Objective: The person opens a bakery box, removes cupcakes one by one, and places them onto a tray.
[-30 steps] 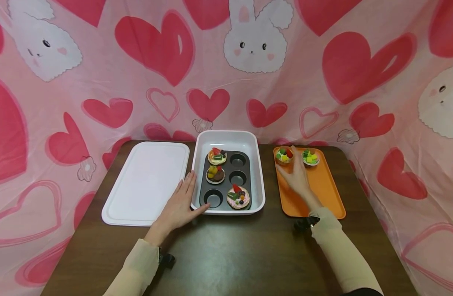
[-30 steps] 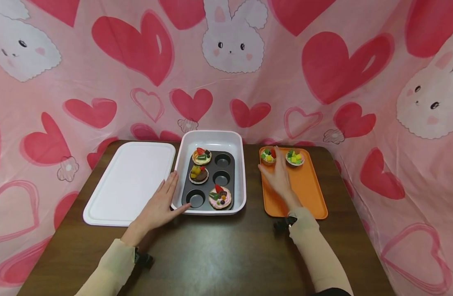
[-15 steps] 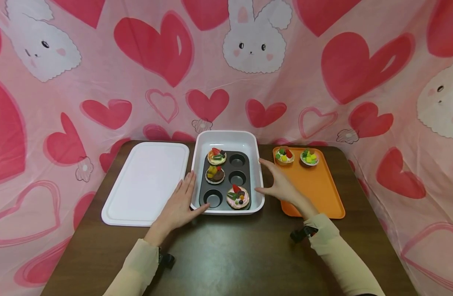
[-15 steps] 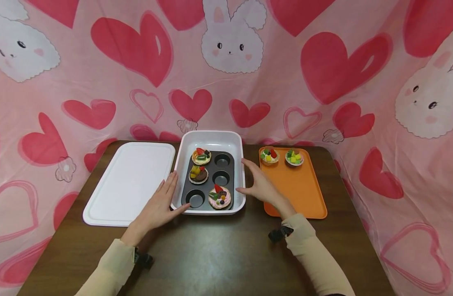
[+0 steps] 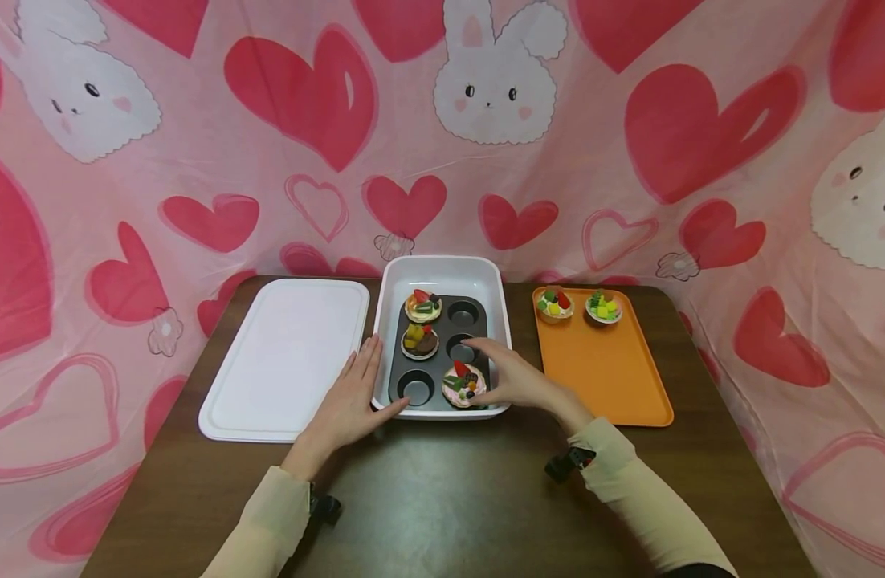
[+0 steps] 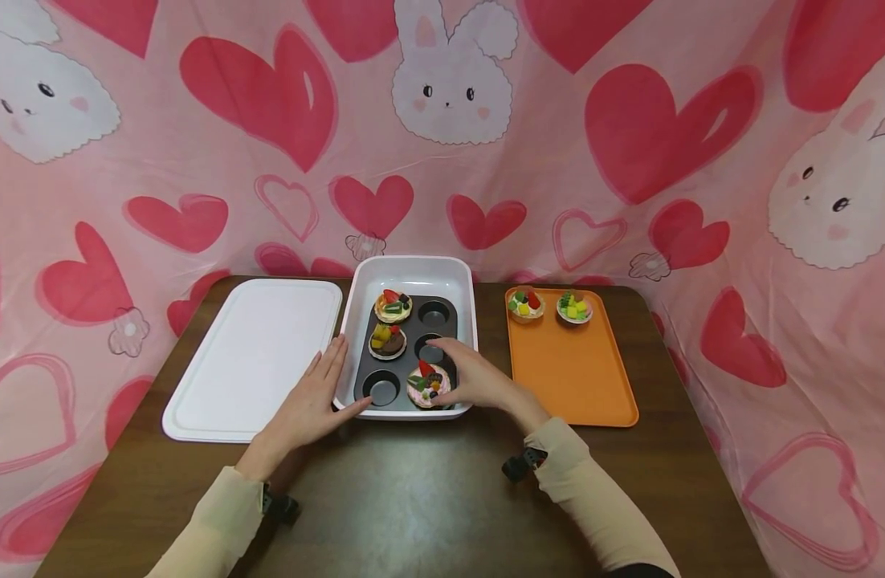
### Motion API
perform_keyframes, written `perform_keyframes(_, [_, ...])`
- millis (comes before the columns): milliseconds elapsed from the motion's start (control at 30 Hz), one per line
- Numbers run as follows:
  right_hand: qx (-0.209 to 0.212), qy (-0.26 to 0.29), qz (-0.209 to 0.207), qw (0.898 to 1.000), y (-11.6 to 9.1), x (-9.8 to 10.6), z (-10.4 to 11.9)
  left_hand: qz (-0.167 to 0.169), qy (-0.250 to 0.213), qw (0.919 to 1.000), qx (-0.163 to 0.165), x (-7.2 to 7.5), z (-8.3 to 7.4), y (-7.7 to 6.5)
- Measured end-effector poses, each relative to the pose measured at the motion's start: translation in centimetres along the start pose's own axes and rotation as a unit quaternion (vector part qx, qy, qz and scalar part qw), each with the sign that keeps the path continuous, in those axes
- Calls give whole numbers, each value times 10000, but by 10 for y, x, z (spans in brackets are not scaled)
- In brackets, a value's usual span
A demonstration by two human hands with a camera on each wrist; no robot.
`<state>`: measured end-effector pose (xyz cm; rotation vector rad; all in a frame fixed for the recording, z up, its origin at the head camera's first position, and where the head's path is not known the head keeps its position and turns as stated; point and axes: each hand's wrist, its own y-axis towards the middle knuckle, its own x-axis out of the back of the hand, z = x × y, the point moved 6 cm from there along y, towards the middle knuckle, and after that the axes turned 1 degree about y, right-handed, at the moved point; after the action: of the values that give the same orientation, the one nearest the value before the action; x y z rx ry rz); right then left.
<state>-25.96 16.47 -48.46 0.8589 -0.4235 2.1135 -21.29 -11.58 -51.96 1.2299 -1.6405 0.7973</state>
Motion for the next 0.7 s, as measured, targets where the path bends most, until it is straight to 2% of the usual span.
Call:
perform_keyframes(200, [24,-75,183,9998,5,-8,4,-3,13,10000,-16,1,0,0])
perform_keyframes(700, [-231,-490,273,9982,13,-17,6,3,-35,10000,4,1,0,0])
